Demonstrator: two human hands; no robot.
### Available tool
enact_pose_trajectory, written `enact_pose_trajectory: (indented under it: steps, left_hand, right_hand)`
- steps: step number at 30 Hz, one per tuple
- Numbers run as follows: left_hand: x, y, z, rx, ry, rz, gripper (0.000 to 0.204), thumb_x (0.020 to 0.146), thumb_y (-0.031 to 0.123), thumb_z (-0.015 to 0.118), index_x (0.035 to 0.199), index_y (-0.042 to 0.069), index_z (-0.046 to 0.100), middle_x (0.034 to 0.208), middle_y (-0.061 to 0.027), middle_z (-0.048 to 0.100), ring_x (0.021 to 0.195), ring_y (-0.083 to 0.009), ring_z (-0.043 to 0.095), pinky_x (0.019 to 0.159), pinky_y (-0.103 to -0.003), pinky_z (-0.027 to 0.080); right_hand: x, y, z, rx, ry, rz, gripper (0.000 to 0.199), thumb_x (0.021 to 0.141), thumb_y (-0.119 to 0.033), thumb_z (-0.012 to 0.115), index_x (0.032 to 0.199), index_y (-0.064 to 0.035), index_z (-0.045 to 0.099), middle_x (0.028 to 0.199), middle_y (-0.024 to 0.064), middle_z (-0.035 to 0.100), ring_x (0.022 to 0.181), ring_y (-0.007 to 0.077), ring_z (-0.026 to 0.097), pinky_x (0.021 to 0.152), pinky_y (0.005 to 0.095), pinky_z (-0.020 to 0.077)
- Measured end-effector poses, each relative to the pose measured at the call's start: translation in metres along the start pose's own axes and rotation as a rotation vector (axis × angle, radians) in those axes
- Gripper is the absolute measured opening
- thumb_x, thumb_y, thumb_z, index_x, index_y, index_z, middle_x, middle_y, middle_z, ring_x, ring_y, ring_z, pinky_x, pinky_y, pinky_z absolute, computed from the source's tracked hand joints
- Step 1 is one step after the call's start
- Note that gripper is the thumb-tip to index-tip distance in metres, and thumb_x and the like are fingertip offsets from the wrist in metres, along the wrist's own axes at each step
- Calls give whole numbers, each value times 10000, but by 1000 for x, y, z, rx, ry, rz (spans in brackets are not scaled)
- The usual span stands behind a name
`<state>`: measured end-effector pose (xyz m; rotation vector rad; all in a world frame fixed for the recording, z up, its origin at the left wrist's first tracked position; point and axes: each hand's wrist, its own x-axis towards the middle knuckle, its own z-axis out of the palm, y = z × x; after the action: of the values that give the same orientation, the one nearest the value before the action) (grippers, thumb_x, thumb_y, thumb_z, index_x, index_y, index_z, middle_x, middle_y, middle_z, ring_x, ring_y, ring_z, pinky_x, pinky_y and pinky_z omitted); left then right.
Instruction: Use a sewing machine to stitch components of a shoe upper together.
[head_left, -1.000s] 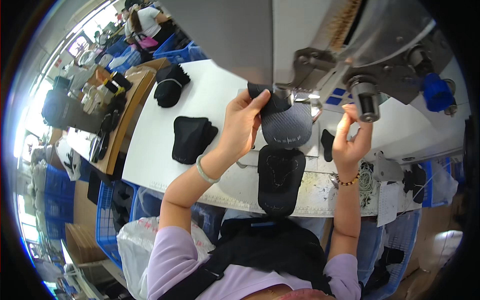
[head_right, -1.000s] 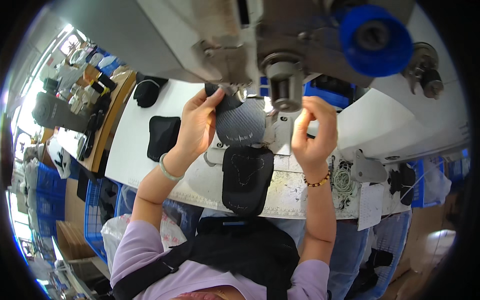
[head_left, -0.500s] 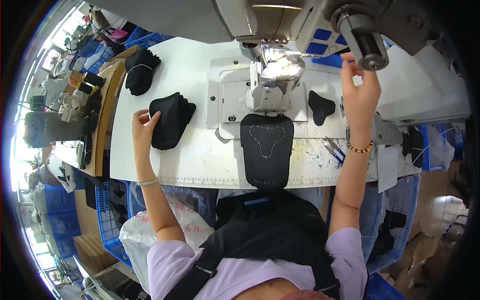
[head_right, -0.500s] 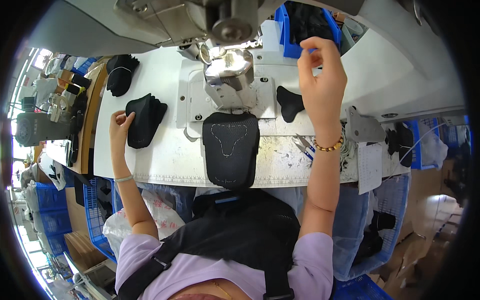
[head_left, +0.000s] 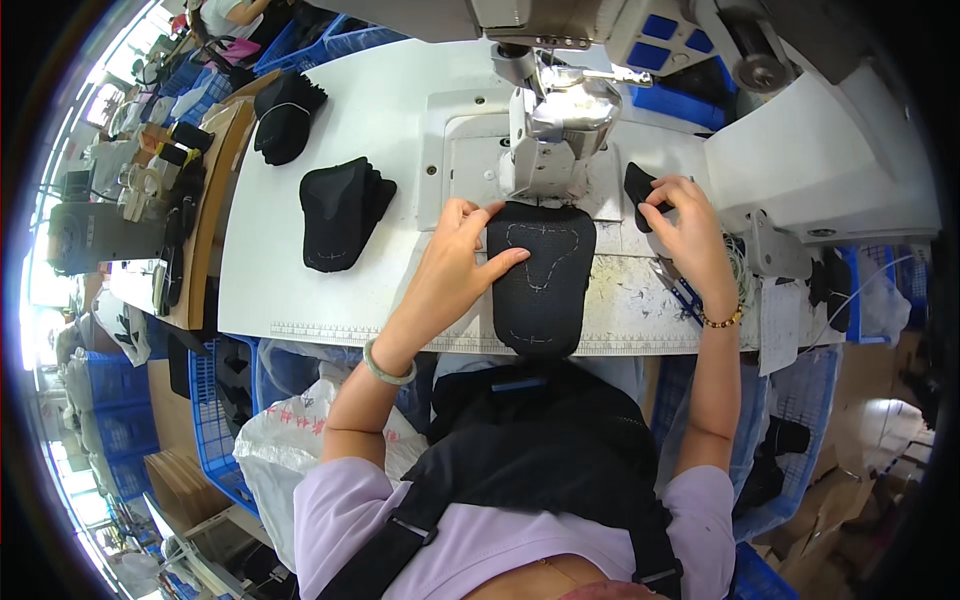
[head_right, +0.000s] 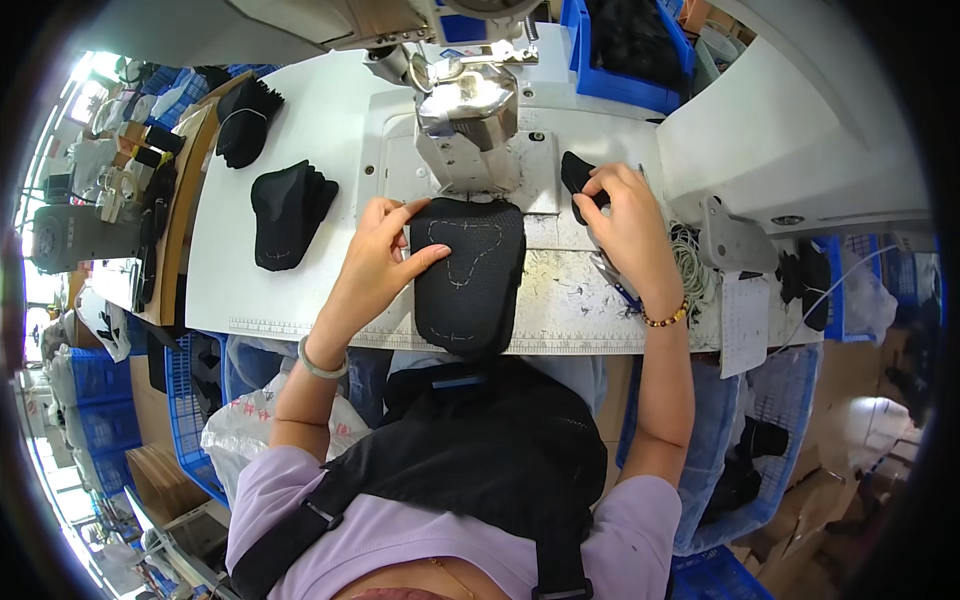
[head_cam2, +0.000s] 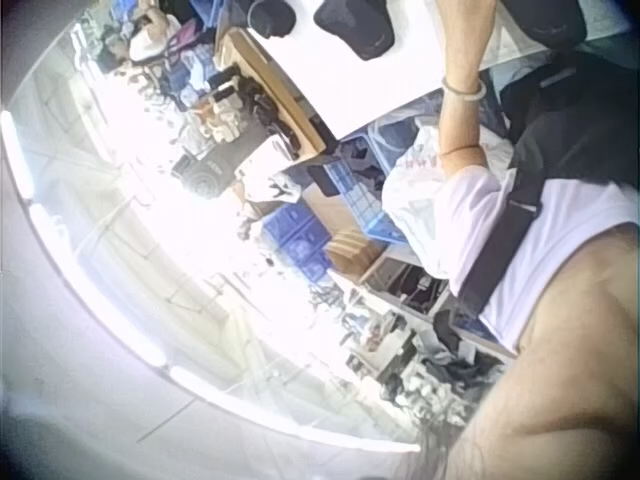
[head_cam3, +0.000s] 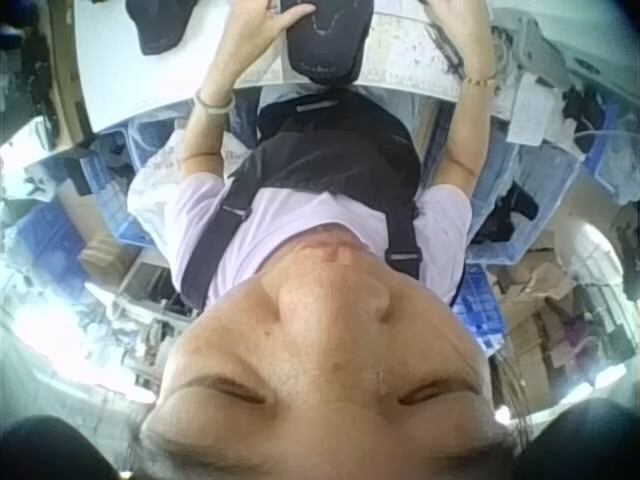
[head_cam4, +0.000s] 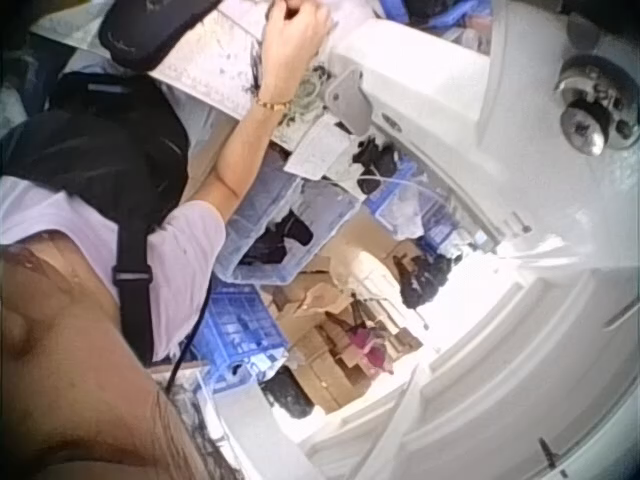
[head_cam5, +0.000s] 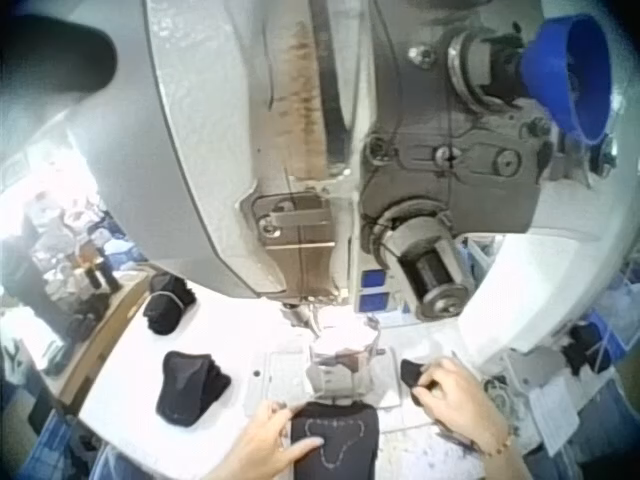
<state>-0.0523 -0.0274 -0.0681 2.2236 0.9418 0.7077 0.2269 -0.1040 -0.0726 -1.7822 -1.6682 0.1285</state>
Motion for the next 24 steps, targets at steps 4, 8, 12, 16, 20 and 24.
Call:
enact_pose_trajectory:
  steps: [4, 8, 12, 16, 20, 24]
  left_hand:
    - [-7, 4, 10, 101, 73, 17, 514, 776, 176, 749, 1207, -23, 551, 959, -93, 468, 748, -179, 464, 685, -276, 426]
    - [-13, 9, 20, 282, 207, 123, 520, 778, 144, 728, 1218, -32, 515, 1052, -155, 472, 938, -312, 502, 779, -376, 445]
    - [-14, 12, 24, 298, 263, 169, 397, 787, 64, 693, 1135, -33, 529, 1075, -151, 484, 943, -294, 502, 778, -365, 447]
    - [-10, 6, 30, -87, 273, 94, 234, 821, 21, 640, 1022, -27, 529, 1063, -127, 530, 929, -250, 508, 767, -325, 441]
    - [-8, 6, 25, -624, 248, -64, 95, 901, 31, 563, 967, -13, 510, 1095, -97, 584, 874, -135, 513, 754, -238, 431]
    - [-4, 29, 13, -937, 194, -116, 133, 927, 35, 532, 1044, -8, 485, 1124, -101, 583, 913, -96, 532, 815, -212, 441]
  right_hand:
    - [-9, -24, 9, -5, 202, 39, 135, 784, -44, 651, 820, 10, 533, 948, 112, 600, 858, 301, 575, 746, 343, 477]
    - [-30, -79, 32, 71, 357, -335, 174, 721, 23, 678, 797, -36, 533, 920, 108, 602, 811, 261, 592, 713, 344, 490]
    - [-43, -98, 64, 43, 265, -358, 187, 721, -2, 681, 801, -10, 512, 903, 108, 582, 793, 255, 594, 689, 335, 508]
    - [-46, -95, 75, 55, 326, -384, 178, 716, -1, 689, 802, -6, 533, 921, 110, 598, 834, 260, 614, 705, 328, 527]
    - [-42, -92, 75, 57, 374, -471, 172, 713, 0, 692, 817, -2, 555, 927, 112, 607, 859, 266, 624, 719, 326, 532]
    - [-41, -92, 74, 36, 394, -501, 168, 717, -10, 695, 829, -3, 569, 917, 106, 601, 857, 268, 627, 711, 321, 538]
